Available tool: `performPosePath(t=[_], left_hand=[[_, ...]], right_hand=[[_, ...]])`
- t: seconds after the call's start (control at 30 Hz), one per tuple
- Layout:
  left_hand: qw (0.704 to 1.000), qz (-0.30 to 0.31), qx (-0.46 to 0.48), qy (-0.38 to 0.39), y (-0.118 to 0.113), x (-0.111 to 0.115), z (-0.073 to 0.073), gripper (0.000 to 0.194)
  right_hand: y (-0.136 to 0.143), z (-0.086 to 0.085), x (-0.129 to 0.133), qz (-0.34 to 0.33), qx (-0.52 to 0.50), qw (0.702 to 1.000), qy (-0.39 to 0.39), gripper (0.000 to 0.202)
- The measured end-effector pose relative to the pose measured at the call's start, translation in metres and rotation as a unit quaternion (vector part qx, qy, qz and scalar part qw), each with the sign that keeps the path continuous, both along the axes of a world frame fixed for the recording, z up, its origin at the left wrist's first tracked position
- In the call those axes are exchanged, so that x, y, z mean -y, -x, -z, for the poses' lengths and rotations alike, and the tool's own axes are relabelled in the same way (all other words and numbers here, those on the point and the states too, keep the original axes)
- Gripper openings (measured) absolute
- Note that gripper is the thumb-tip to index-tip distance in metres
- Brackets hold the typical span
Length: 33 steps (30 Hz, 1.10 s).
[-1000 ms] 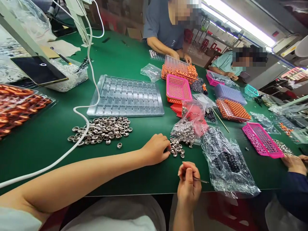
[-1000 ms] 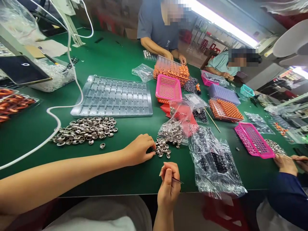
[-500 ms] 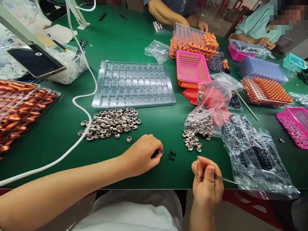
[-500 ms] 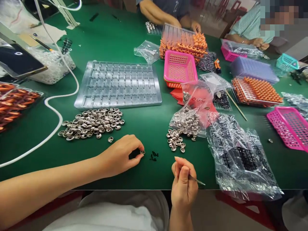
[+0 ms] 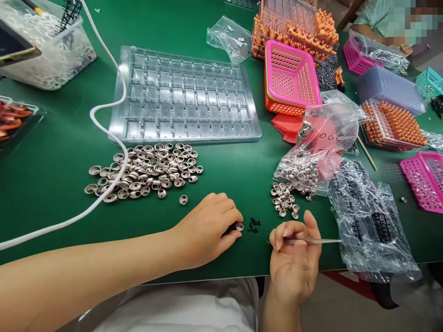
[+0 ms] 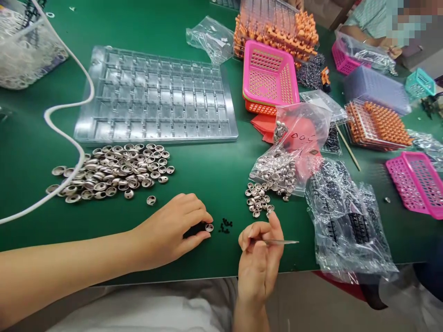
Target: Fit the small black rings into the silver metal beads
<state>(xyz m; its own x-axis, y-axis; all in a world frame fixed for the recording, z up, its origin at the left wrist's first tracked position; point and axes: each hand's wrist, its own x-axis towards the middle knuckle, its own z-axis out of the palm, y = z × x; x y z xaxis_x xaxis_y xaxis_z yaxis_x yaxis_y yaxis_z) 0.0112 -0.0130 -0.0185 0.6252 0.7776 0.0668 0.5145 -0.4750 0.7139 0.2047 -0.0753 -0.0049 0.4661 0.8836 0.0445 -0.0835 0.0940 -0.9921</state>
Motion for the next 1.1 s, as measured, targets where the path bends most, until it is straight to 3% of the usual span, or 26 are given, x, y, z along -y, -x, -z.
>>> performPosePath(t=[0.33,0.5,0.57,0.7,0.83,1.03,1.1], left_hand=[[1.000,0.019,0.000,0.020,0.002,-0.005,-0.010,0.008],[1.000,0.010,0.013,0.007,0.002,-0.003,-0.005,0.008],[1.000,0.014,0.016,0.008,0.002,-0.003,-0.006,0.008],[1.000,0.023,0.018,0.010,0.003,-0.005,-0.009,0.005],[0.999,0.011,0.033,0.001,0.002,-0.004,-0.006,0.004],[0.999,0.005,0.053,0.002,0.001,-0.003,-0.004,0.005],[0.998,0.005,0.058,0.000,0.001,-0.003,-0.003,0.006]], right_hand=[[0.006,0.001,0.005,0.028,0.068,0.996,0.044,0.076],[-0.004,0.000,0.006,0.016,0.045,0.998,0.051,0.050],[-0.012,-0.004,0.006,-0.017,0.017,0.999,0.043,0.047],[-0.033,-0.012,0.008,-0.140,-0.009,0.990,0.023,0.066],[-0.043,-0.010,0.012,-0.181,-0.013,0.983,0.015,0.077],[-0.031,-0.004,0.010,-0.144,-0.034,0.989,0.028,0.042],[-0.030,-0.003,0.009,-0.148,-0.012,0.989,0.009,0.039]])
